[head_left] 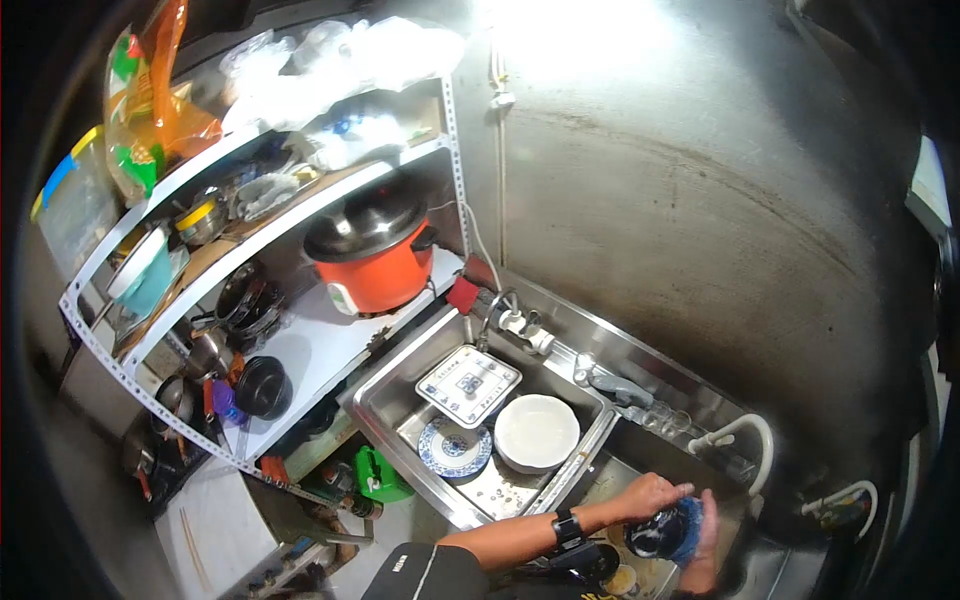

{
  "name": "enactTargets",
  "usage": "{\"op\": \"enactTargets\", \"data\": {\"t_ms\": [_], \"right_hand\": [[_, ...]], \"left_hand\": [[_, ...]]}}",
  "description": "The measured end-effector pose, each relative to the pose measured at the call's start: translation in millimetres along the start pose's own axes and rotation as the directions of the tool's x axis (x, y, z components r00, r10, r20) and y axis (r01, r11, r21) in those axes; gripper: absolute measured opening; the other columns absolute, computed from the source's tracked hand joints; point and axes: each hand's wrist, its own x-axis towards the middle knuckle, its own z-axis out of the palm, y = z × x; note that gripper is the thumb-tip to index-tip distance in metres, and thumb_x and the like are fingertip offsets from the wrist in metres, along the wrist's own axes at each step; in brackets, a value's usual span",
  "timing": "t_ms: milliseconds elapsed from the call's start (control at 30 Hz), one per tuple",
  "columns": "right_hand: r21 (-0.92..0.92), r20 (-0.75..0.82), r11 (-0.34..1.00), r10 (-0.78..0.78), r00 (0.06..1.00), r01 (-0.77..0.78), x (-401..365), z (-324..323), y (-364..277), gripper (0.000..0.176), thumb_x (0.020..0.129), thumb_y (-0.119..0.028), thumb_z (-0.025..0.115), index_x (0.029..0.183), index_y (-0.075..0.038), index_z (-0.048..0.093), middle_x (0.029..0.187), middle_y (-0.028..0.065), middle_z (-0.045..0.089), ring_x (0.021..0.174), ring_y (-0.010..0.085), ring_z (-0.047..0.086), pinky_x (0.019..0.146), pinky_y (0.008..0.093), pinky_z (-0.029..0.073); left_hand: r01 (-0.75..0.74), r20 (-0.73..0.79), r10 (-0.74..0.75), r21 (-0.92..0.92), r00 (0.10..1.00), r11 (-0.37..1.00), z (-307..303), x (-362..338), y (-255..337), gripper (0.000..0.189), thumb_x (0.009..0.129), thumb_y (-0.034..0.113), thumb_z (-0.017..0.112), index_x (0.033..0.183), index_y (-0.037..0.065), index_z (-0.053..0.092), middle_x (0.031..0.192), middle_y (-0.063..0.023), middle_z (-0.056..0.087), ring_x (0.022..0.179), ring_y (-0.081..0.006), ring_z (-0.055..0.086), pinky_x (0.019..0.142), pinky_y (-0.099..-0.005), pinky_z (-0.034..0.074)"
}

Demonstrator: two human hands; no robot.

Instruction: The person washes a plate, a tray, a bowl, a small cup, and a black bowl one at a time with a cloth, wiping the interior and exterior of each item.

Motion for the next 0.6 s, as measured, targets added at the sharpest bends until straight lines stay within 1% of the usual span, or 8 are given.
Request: {"op": "enactTargets", "data": {"t_ms": [33, 67, 100, 233, 333, 400, 500, 600], "right_hand": [[0.142, 0.130, 0.989, 0.020, 0.991, -0.038, -2.8, 3.4, -1.6, 0.050, 0.097, -0.048, 0.045, 0.102, -0.001, 0.064, 0.101, 0.0153, 0.069, 0.089, 0.0314, 0.067, 0.083, 0.0423, 0.054], [0.277, 0.256, 0.956, 0.021, 0.967, -0.094, -4.1, 6.1, -2.3, 0.060, 0.097, -0.052, 0.041, 0.118, 0.000, 0.063, 0.112, 0.0190, 0.068, 0.100, 0.0347, 0.067, 0.091, 0.0458, 0.054], [0.270, 0.260, 0.958, 0.027, 0.965, -0.100, -5.4, 10.8, -1.6, 0.060, 0.097, -0.052, 0.041, 0.118, 0.000, 0.063, 0.112, 0.0190, 0.068, 0.100, 0.0347, 0.067, 0.091, 0.0458, 0.054], [0.330, 0.180, 0.941, 0.020, 0.983, -0.080, -25.0, 20.8, 8.5, 0.052, 0.094, -0.045, 0.046, 0.121, -0.003, 0.063, 0.124, 0.0143, 0.065, 0.113, 0.0312, 0.063, 0.102, 0.0494, 0.047], [0.276, 0.260, 0.956, 0.020, 0.965, -0.095, -1.3, -3.0, 37.0, 0.045, 0.100, -0.035, 0.040, 0.126, -0.004, 0.060, 0.125, 0.0139, 0.065, 0.114, 0.0286, 0.062, 0.103, 0.0461, 0.047], [0.325, 0.235, 0.944, -0.016, 0.972, -0.063, 16.8, -18.1, 64.8, 0.039, 0.103, -0.031, 0.039, 0.123, -0.006, 0.062, 0.120, 0.0115, 0.067, 0.108, 0.0252, 0.065, 0.099, 0.0431, 0.049], [0.313, 0.064, 0.950, -0.034, 0.997, 0.012, 15.2, -5.4, 68.6, 0.038, 0.103, -0.033, 0.042, 0.120, -0.006, 0.063, 0.112, 0.0094, 0.069, 0.102, 0.0220, 0.066, 0.095, 0.0396, 0.051], [0.235, -0.023, 0.970, -0.058, 0.998, 0.062, 10.0, -2.1, 62.3, 0.036, 0.104, -0.036, 0.042, 0.110, -0.008, 0.064, 0.100, 0.0071, 0.070, 0.090, 0.0197, 0.068, 0.082, 0.0349, 0.056]], "left_hand": [[0.497, 0.077, -0.511, -0.398, 0.856, 0.772, -1.3, 2.5, 0.5, 0.052, 0.099, 0.050, 0.052, 0.087, 0.002, 0.069, 0.064, -0.0088, 0.061, 0.054, -0.0241, 0.054, 0.055, -0.0390, 0.045], [0.744, 0.338, -0.800, -0.640, 0.496, 0.191, -3.3, 2.5, 1.1, 0.058, 0.098, 0.053, 0.051, 0.082, 0.001, 0.069, 0.062, -0.0048, 0.059, 0.052, -0.0199, 0.050, 0.055, -0.0367, 0.044], [0.754, 0.376, -0.858, -0.657, 0.349, 0.019, -8.3, -2.5, 0.6, 0.056, 0.099, 0.056, 0.050, 0.084, 0.006, 0.068, 0.070, 0.0021, 0.057, 0.061, -0.0116, 0.049, 0.062, -0.0318, 0.044], [0.384, 0.065, -0.927, -0.919, 0.368, 0.088, 36.3, -40.4, -14.1, 0.054, 0.100, 0.055, 0.047, 0.087, 0.006, 0.067, 0.082, -0.0011, 0.060, 0.077, -0.0107, 0.052, 0.076, -0.0272, 0.042], [0.130, 0.118, -0.949, -0.988, 0.294, -0.083, 35.9, -45.2, -14.8, 0.051, 0.101, 0.050, 0.048, 0.094, 0.004, 0.066, 0.089, -0.0044, 0.064, 0.085, -0.0133, 0.058, 0.084, -0.0301, 0.046], [0.014, 0.273, -0.892, -0.958, 0.361, -0.288, 26.7, -42.2, -4.6, 0.047, 0.101, 0.044, 0.050, 0.102, 0.001, 0.067, 0.098, -0.0074, 0.067, 0.093, -0.0158, 0.061, 0.089, -0.0324, 0.048], [0.578, 0.052, -0.780, -0.702, 0.623, 0.415, -1.8, -26.6, 33.5, 0.046, 0.090, 0.031, 0.072, 0.124, 0.002, 0.062, 0.114, -0.0094, 0.065, 0.108, -0.0159, 0.059, 0.094, -0.0317, 0.048], [0.588, 0.222, -0.625, -0.659, 0.748, 0.470, 4.3, -41.8, 32.0, 0.072, 0.079, 0.032, 0.082, 0.136, 0.003, 0.050, 0.128, -0.0108, 0.058, 0.116, -0.0194, 0.055, 0.104, -0.0332, 0.042]]}}
